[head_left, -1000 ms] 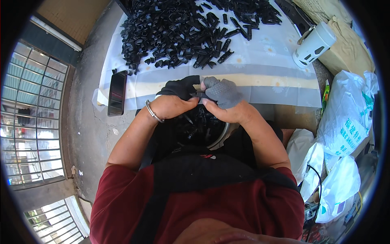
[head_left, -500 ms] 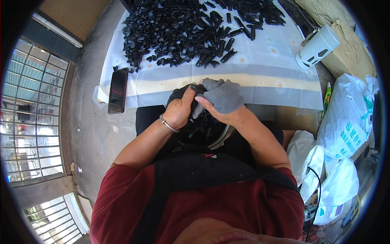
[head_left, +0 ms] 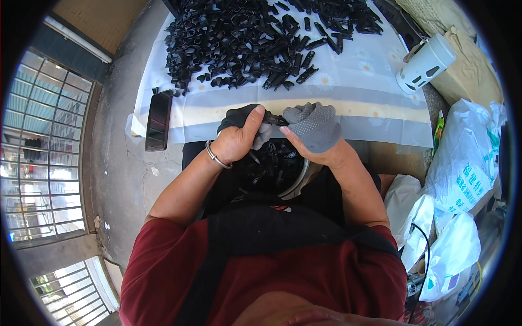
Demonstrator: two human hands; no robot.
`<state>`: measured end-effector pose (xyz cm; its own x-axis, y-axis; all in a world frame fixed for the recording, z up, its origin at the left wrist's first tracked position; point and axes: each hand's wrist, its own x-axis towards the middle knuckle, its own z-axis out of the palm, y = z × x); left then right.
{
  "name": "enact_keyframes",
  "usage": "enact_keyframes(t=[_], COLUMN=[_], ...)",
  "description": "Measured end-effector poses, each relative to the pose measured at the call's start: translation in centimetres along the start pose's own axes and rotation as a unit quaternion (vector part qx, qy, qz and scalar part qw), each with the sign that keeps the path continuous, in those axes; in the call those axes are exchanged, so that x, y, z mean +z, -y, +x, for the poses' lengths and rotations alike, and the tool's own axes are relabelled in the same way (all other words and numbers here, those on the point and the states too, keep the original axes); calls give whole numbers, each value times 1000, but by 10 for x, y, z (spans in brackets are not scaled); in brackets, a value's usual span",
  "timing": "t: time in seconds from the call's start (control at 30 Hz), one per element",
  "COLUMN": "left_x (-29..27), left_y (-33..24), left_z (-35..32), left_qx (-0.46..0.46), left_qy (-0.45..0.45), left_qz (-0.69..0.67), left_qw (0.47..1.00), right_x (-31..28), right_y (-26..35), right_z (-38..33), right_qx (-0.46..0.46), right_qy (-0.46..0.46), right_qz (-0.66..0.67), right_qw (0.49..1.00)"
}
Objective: Manually inspecting and sorting small black plastic components at a workbench.
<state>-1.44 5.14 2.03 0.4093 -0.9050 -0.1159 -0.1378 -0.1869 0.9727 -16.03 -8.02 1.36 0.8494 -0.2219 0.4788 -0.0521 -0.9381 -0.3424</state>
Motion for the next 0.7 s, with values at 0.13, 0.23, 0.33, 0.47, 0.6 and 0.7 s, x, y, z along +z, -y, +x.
enact_keyframes(t=[0.13,0.23,0.33,0.47,0.6,0.7], left_x=[-2,2,8,-8,-10,12], left_y=[-8,-4,0,-10,-15,-7], left_z=[-1,1,0,-1,8,39], left_qx=[7,71,182,119,161,331], left_qy=[4,-10,-64,49,29,-82], left_qz=[69,166,239,423,500,479], left_qw=[998,984,952,897,851,809], right_x=[-6,6,18,8,7,10], right_y=[11,14,22,8,-41,-80], right_z=[4,5,3,4,12,37], right_qx=[3,15,6,-7,138,46], right_qy=[47,79,36,33,-57,-108], right_qz=[-130,-133,-126,94,-9,-220], right_qw=[990,988,991,995,989,969])
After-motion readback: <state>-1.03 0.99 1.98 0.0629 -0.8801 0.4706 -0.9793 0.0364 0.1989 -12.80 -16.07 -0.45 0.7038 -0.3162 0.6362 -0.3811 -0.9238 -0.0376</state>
